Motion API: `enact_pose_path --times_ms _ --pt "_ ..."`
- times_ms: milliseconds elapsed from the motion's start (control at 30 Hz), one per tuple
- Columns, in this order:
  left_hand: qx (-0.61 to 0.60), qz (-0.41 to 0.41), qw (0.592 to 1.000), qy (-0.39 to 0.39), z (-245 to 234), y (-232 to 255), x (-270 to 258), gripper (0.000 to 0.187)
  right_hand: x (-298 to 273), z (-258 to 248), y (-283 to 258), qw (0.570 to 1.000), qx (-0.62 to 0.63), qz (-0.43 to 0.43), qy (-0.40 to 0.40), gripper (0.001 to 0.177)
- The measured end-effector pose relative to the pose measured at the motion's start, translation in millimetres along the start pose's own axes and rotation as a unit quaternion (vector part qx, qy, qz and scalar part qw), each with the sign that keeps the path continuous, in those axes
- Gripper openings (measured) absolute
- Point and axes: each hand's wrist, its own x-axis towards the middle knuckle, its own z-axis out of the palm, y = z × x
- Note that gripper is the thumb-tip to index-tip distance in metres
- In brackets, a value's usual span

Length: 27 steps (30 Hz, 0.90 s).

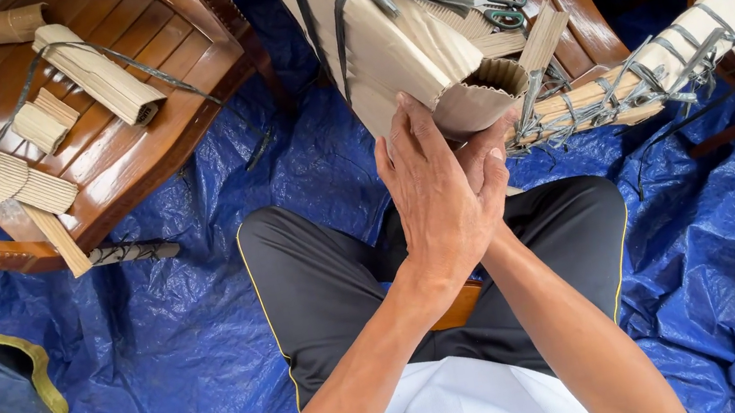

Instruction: Wrapping wooden chairs with protective corrugated cardboard and securing them with plastic ties for shipment or storage.

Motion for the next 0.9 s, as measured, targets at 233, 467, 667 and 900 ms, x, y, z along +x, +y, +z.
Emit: enact_pose_path --times_ms 233,467,667,900 --pt "-0.045 -0.017 0.999 -0.006 7 5 -8 0.099 -2 -20 29 0.958 0.272 0.075 -0.050 0.078" --pt "0.032 0.055 0.998 -0.006 8 3 -10 0.094 2 -18 27 0.999 -0.022 -0.037 0.012 0.063" --pt "-0.060 0.002 0.998 -0.025 7 2 -12 0.107 -2 -9 9 0.994 -0.089 -0.062 0.033 0.068" --pt "-0.006 0.035 0.999 -0.030 15 0 -18 0.100 0 -12 9 0.997 0.081 0.013 0.003 0.064"
